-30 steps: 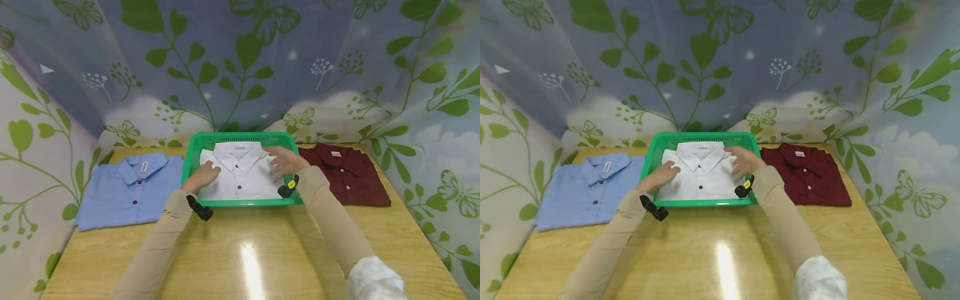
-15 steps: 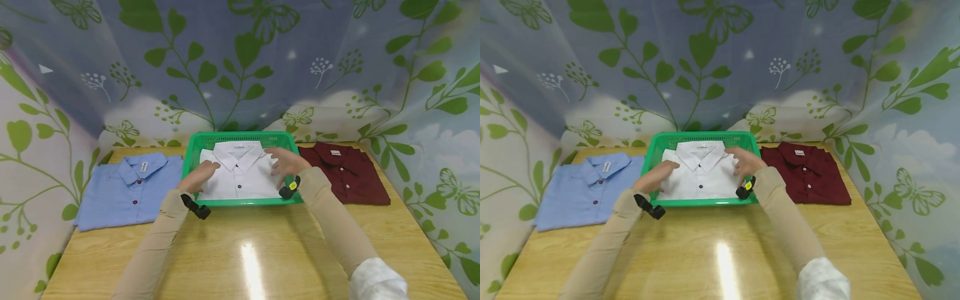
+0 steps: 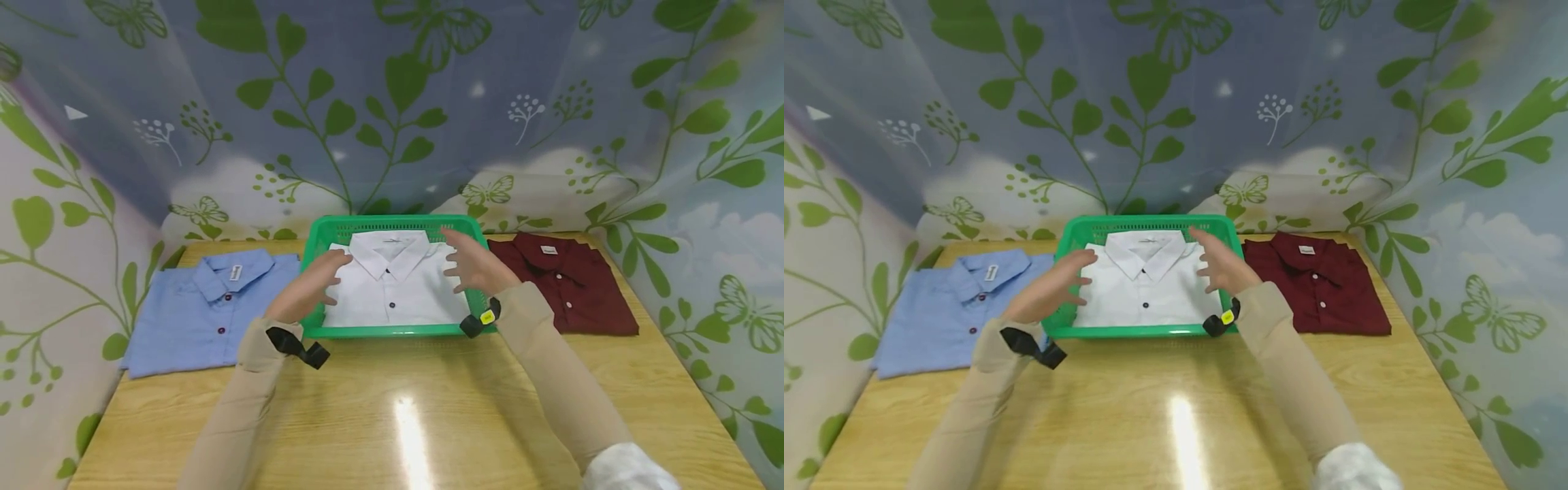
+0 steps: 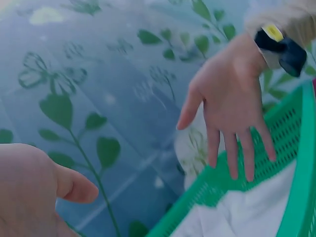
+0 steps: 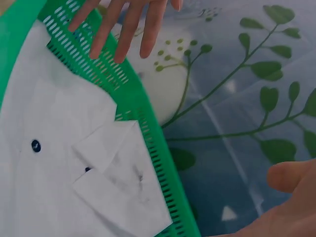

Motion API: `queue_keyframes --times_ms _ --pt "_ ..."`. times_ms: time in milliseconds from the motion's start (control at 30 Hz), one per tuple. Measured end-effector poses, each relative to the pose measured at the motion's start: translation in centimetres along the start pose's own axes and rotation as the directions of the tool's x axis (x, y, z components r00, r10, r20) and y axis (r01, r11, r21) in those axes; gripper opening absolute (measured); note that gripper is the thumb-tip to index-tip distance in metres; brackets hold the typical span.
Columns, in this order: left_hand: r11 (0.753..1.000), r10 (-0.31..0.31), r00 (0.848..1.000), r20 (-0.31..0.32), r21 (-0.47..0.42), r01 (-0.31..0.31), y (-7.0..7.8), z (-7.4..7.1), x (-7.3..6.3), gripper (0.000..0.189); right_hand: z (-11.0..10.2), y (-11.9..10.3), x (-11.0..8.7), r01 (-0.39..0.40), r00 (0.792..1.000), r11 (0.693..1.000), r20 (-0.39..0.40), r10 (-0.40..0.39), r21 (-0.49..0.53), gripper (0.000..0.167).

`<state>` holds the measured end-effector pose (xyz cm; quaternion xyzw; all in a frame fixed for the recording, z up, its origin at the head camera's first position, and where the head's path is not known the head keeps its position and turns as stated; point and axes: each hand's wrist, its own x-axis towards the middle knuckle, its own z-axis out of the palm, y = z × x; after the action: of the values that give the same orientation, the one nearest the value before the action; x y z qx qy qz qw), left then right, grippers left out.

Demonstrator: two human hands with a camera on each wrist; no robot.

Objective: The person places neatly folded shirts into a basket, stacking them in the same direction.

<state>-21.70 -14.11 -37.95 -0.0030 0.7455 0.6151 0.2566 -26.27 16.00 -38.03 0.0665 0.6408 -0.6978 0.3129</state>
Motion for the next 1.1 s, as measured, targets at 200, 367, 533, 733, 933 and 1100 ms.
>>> queue_keyframes --times_ms 200,367,533,733,933,1100 --pt "0.996 0.082 0.997 0.016 -0.026 -0.081 0.9 0.7 -2.0 0.073 0.8 -0.3 -2.7 0.133 0.991 0.991 0.013 -0.133 -0.004 0.078" --pt "0.984 0.154 0.988 0.000 -0.090 -0.153 1.6 2.0 -3.7 0.068 1.2 -0.5 -5.3 0.212 0.976 0.977 0.035 -0.213 0.027 0.077" --pt "0.965 0.222 0.975 -0.034 -0.134 -0.224 2.3 4.1 -4.7 0.063 0.8 -0.4 -8.5 0.308 0.950 0.951 0.047 -0.309 0.034 0.073" --pt "0.923 0.327 0.940 -0.100 -0.179 -0.341 2.7 7.4 -5.5 0.056 0.1 0.6 -11.7 0.499 0.865 0.865 -0.038 -0.501 -0.051 0.062" --pt "0.821 0.504 0.853 -0.132 -0.232 -0.521 2.7 11.1 -5.6 0.047 -1.1 2.0 -13.7 0.715 0.646 0.677 -0.205 -0.735 -0.174 0.046" --pt "0.742 0.602 0.791 -0.108 -0.289 -0.605 2.3 15.0 -5.1 0.041 -3.3 3.3 -14.3 0.799 0.387 0.486 -0.317 -0.866 -0.353 0.039"
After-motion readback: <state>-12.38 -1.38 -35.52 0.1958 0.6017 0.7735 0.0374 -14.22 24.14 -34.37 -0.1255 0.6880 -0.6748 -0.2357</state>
